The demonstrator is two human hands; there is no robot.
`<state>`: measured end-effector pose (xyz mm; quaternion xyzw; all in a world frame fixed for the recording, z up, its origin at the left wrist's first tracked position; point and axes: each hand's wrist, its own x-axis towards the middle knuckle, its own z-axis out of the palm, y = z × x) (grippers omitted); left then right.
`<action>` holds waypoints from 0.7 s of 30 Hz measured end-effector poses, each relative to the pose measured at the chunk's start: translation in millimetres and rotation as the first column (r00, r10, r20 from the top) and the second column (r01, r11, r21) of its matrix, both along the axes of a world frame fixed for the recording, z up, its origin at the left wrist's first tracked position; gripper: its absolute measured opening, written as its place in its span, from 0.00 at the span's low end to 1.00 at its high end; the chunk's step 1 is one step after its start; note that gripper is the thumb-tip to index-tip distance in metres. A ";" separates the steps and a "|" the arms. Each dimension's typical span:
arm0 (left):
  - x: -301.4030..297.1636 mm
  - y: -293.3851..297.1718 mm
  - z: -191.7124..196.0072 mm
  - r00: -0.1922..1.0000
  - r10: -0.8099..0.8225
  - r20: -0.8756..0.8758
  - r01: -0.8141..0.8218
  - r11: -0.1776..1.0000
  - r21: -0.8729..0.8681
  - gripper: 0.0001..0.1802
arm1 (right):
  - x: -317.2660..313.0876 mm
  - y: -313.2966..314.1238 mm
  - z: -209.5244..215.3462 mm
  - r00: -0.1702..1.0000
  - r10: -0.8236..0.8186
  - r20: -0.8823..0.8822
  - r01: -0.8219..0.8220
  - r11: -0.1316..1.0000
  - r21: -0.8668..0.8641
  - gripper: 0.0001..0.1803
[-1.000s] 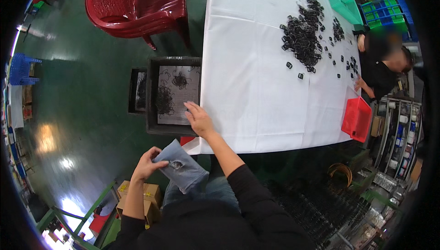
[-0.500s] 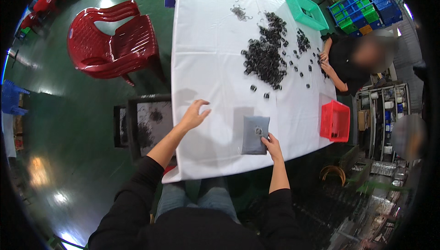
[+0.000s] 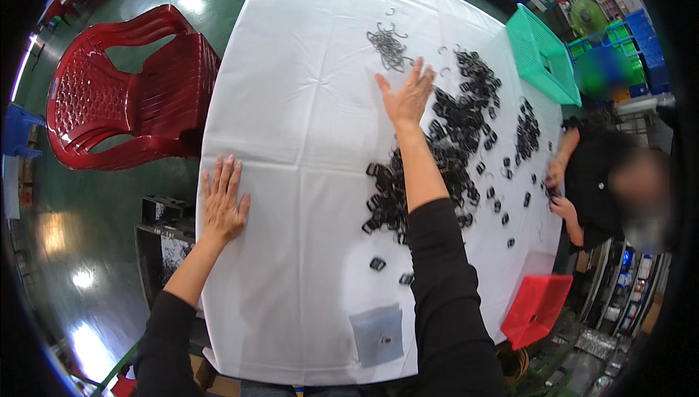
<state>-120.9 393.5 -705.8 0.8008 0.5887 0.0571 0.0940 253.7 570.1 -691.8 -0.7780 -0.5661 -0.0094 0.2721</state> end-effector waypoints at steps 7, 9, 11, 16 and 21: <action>5.3 9.5 10.4 1.000 -0.004 -0.008 0.004 0.999 -0.040 0.37 | 16.6 139.1 -45.1 0.998 -0.054 0.024 0.055 0.997 -0.057 0.65; 4.8 10.2 9.6 0.999 -0.004 -0.041 0.002 0.998 -0.055 0.37 | 22.3 169.0 -46.1 0.998 -0.006 0.067 0.010 0.998 -0.057 0.60; 3.1 9.5 8.3 0.999 -0.004 -0.046 0.001 0.998 -0.055 0.38 | 27.9 190.9 -46.7 0.991 0.049 0.126 -0.036 0.994 -0.105 0.53; 2.7 8.2 8.6 0.999 0.004 -0.038 -0.007 0.997 -0.075 0.37 | 35.1 199.1 -51.7 0.938 0.303 0.167 -0.276 0.947 -0.166 0.35; 5.5 9.3 10.8 0.999 0.008 0.031 -0.008 1.000 -0.009 0.38 | -2.6 137.8 -49.3 0.782 0.599 0.169 -0.584 0.800 -0.135 0.31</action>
